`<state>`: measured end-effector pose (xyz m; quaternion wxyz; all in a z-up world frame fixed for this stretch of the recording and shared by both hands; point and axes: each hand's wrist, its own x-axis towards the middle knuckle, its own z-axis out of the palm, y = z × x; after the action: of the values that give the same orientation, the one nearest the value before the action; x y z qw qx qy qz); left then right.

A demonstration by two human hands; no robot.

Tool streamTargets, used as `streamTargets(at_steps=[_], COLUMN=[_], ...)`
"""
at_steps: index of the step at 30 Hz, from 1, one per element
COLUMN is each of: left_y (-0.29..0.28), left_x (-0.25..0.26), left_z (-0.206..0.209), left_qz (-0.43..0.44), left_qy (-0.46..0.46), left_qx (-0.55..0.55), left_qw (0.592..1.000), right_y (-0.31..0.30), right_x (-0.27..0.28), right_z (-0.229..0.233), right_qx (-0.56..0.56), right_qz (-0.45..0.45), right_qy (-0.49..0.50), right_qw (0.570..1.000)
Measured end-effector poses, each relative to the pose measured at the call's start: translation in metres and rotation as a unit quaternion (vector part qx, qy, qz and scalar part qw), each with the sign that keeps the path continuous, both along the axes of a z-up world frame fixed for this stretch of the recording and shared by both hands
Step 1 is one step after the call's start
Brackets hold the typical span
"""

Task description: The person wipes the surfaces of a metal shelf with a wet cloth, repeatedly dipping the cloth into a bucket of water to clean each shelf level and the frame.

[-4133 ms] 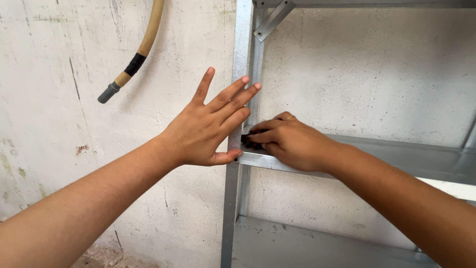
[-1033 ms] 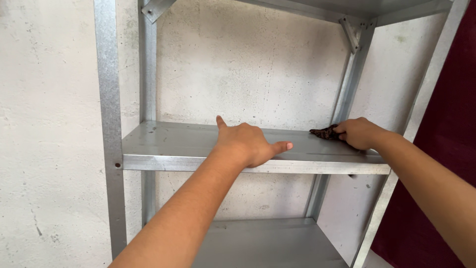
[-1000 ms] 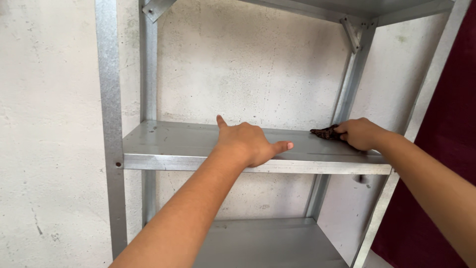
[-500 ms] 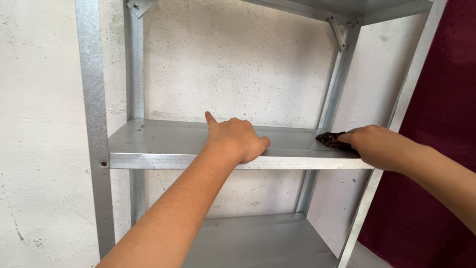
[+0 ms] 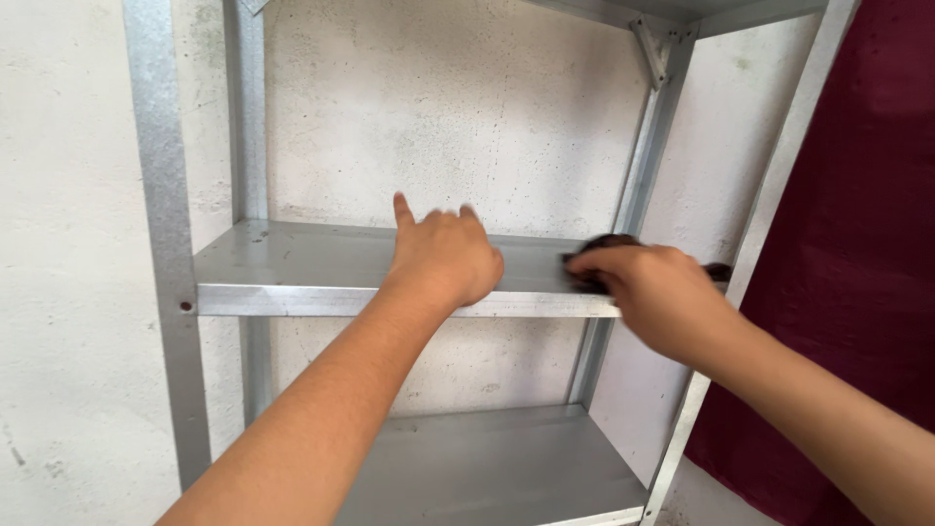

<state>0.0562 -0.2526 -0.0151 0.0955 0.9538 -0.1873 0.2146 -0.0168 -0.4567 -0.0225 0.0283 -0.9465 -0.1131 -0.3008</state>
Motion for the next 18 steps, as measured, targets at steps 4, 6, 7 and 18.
streamTargets(at_steps=[4,6,7,18], left_y=[0.003,0.003,0.002,0.002], left_x=[0.011,0.013,0.013,0.012], left_z=[-0.010,-0.011,-0.011,-0.011], left_qz=[-0.008,-0.015,-0.016,-0.029], left_qy=[-0.104,-0.118,-0.120,-0.152], left_qx=[-0.022,-0.071,-0.074,-0.083], left_qw=[0.994,0.990,0.990,0.984], right_y=[0.030,0.036,0.035,-0.093], right_x=[0.009,0.015,0.017,0.038], right_z=[0.014,0.027,0.033,0.057], right_qx=[0.160,0.206,0.201,-0.072], right_qz=[0.121,0.164,0.186,-0.104], right_qy=[0.080,0.078,0.045,0.009], right_qw=[0.976,0.962,0.961,0.992])
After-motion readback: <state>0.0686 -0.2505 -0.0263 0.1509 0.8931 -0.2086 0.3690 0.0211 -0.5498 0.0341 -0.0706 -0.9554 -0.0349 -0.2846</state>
